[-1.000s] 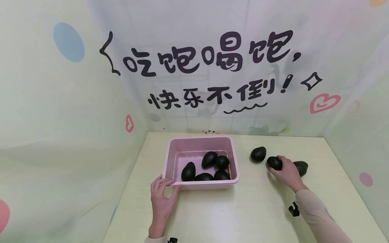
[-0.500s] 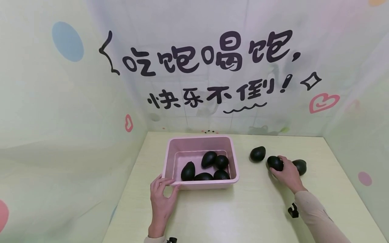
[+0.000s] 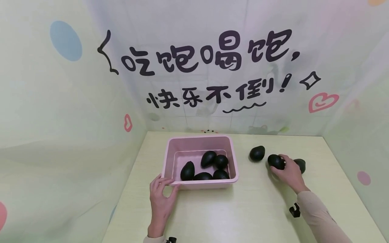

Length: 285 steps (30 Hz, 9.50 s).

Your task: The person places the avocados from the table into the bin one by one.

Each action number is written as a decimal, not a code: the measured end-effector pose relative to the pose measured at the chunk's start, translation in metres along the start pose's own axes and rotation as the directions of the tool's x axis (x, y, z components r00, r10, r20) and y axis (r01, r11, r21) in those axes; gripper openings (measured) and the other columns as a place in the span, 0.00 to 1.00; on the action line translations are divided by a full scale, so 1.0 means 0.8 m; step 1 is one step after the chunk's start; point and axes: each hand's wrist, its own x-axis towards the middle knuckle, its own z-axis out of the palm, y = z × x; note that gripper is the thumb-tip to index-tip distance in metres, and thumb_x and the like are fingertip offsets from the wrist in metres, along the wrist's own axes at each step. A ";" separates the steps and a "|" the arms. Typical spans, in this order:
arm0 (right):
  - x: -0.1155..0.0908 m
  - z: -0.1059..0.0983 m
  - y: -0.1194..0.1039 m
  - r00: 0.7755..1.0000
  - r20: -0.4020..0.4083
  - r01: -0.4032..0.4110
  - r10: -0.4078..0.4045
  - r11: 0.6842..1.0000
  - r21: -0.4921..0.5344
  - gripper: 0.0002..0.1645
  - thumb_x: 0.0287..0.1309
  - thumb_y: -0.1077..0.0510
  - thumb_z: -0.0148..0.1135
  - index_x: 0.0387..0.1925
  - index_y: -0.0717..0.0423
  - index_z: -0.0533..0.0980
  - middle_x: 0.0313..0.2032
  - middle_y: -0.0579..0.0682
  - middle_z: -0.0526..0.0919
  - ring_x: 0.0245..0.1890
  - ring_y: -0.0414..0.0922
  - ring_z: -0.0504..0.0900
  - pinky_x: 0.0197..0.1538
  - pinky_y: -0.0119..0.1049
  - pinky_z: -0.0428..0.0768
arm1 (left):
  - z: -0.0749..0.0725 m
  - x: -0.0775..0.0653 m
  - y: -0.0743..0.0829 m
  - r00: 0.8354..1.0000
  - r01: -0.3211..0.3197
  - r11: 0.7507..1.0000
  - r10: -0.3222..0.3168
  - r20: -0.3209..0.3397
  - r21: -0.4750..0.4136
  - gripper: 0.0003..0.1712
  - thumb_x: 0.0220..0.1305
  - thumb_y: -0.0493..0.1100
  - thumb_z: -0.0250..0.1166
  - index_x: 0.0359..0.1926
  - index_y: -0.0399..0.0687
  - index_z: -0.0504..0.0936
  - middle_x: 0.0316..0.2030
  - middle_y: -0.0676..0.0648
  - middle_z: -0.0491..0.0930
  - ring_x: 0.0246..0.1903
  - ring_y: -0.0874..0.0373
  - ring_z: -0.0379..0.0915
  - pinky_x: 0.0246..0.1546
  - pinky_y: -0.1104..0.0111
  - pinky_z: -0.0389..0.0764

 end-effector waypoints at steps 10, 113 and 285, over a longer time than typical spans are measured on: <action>-0.004 -0.010 -0.008 0.999 -0.024 0.023 -0.023 1.000 0.017 0.45 0.65 0.48 0.72 0.73 0.69 0.66 0.65 0.76 0.75 0.57 0.72 0.79 0.55 0.66 0.82 | -0.001 0.001 0.002 1.000 0.009 1.000 -0.009 0.009 0.001 0.16 0.49 0.32 0.84 0.40 0.40 0.90 0.43 0.41 0.84 0.66 0.30 0.71 0.67 0.32 0.72; 0.020 -0.059 -0.154 0.939 0.041 0.342 -0.341 0.939 -0.025 0.40 0.59 0.54 0.77 0.69 0.63 0.74 0.63 0.65 0.82 0.54 0.64 0.84 0.56 0.60 0.85 | -0.001 0.002 0.001 1.000 -0.005 1.000 0.005 0.000 0.002 0.16 0.48 0.32 0.84 0.39 0.35 0.89 0.42 0.40 0.84 0.64 0.29 0.72 0.65 0.32 0.73; 0.060 -0.022 -0.220 0.950 0.039 0.296 -0.309 0.935 0.196 0.35 0.67 0.53 0.70 0.70 0.63 0.73 0.66 0.65 0.80 0.65 0.64 0.81 0.69 0.63 0.80 | 0.001 0.000 0.002 1.000 -0.006 1.000 0.006 -0.011 -0.012 0.17 0.47 0.30 0.84 0.40 0.38 0.90 0.43 0.41 0.85 0.64 0.30 0.72 0.66 0.36 0.73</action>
